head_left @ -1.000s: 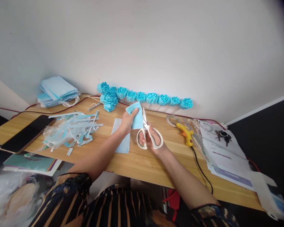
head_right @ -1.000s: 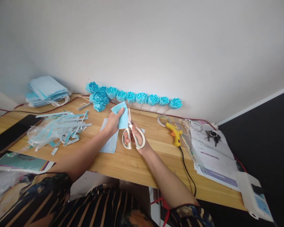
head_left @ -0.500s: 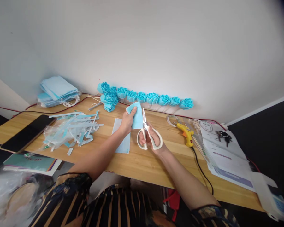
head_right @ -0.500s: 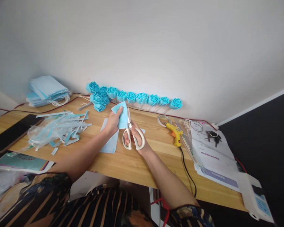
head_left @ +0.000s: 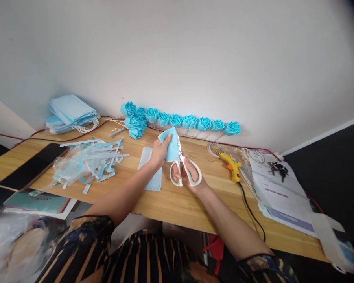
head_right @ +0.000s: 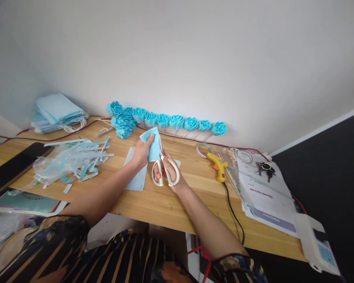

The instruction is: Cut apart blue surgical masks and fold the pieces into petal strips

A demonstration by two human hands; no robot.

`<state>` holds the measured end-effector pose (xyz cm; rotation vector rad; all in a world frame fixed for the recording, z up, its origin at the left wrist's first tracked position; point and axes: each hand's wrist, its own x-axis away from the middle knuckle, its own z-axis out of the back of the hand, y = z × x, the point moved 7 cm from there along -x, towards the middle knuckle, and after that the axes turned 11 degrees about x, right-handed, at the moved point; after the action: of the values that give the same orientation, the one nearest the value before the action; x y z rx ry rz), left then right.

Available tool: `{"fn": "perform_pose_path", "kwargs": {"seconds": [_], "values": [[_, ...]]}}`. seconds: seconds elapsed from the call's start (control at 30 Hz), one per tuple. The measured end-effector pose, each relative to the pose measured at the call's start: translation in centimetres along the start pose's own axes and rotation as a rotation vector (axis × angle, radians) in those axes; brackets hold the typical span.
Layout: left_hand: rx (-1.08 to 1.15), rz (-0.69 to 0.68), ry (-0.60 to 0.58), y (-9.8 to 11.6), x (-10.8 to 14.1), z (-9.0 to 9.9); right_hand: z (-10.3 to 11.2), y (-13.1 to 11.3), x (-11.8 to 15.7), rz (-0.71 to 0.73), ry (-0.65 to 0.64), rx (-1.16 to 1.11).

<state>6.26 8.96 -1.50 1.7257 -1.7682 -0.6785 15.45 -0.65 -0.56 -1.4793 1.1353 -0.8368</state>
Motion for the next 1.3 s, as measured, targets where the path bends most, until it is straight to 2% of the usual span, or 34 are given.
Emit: {"fn": "perform_pose_path", "kwargs": {"seconds": [0.13,0.53,1.3], "values": [[0.007,-0.004,-0.002,-0.23,0.05,0.03,0.45,0.38,0.03,0.002,0.066,0.006],[0.018,0.025,0.032,-0.93,0.2,0.18,0.4,0.36,-0.05,0.014,0.092,0.014],[-0.01,0.031,0.034,-0.79,0.34,0.0,0.7,0.43,0.13,0.077,0.157,-0.012]]}}
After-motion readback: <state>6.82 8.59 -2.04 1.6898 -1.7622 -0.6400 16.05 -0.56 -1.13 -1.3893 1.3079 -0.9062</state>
